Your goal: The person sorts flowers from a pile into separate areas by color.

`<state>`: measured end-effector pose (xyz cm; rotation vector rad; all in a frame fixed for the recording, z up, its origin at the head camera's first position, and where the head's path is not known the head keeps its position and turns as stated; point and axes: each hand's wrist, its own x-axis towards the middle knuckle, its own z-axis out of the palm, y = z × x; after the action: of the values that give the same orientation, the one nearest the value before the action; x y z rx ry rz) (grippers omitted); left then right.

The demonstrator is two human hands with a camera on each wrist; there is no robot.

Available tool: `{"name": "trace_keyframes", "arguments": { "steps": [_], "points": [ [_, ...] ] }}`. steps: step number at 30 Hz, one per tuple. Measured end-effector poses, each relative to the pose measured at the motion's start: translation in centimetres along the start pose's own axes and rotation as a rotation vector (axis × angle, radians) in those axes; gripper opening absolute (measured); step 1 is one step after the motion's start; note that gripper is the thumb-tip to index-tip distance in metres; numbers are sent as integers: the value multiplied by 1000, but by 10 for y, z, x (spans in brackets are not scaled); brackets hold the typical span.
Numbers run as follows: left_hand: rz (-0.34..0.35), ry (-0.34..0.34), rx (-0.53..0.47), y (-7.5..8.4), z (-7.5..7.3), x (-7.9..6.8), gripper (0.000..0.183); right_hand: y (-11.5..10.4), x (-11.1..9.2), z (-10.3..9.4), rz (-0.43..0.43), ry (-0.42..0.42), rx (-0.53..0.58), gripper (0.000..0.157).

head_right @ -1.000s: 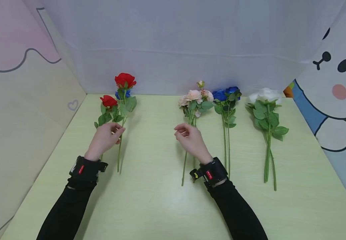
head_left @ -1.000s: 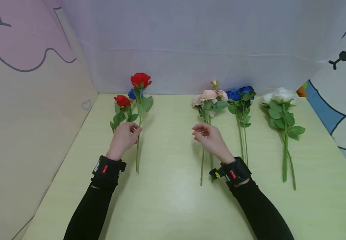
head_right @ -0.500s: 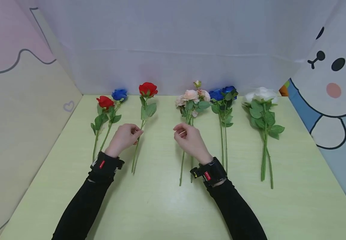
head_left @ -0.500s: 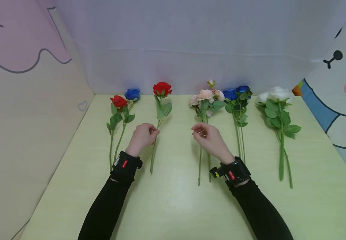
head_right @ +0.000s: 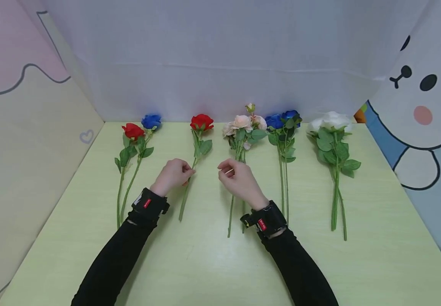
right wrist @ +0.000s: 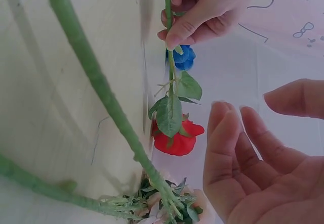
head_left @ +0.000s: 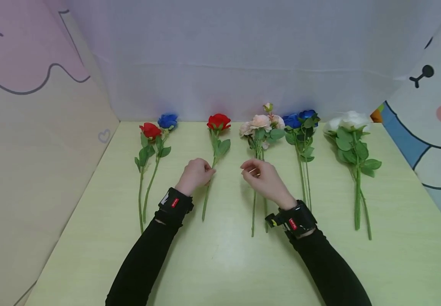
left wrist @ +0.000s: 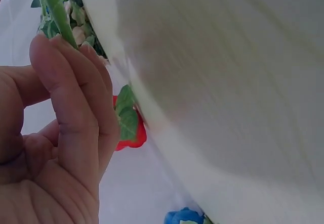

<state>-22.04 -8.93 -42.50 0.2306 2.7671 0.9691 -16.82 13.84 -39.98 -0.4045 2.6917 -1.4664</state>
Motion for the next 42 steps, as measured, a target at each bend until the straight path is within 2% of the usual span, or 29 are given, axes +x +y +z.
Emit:
{"name": "trace_keyframes", "arguments": {
  "steps": [6,13,19,23,32,42],
  "points": [
    [-37,-34,40,2,7,4,28,1,0,1,-2,-5,-15,25],
    [-78,-39,48,5,7,3,26,1,0,-1,5,-9,-40,27],
    [-82,-39,71,7,6,2,27,3,0,-1,22,1,-118,27],
    [-94,-61,78,8,7,2,28,5,0,1,30,-7,-167,24],
    [-104,-76,67,11,11,2,24,9,1,2,35,-61,-227,25],
    [-129,-97,37,17,17,6,23,9,2,3,44,-99,-242,26]
  ]
}}
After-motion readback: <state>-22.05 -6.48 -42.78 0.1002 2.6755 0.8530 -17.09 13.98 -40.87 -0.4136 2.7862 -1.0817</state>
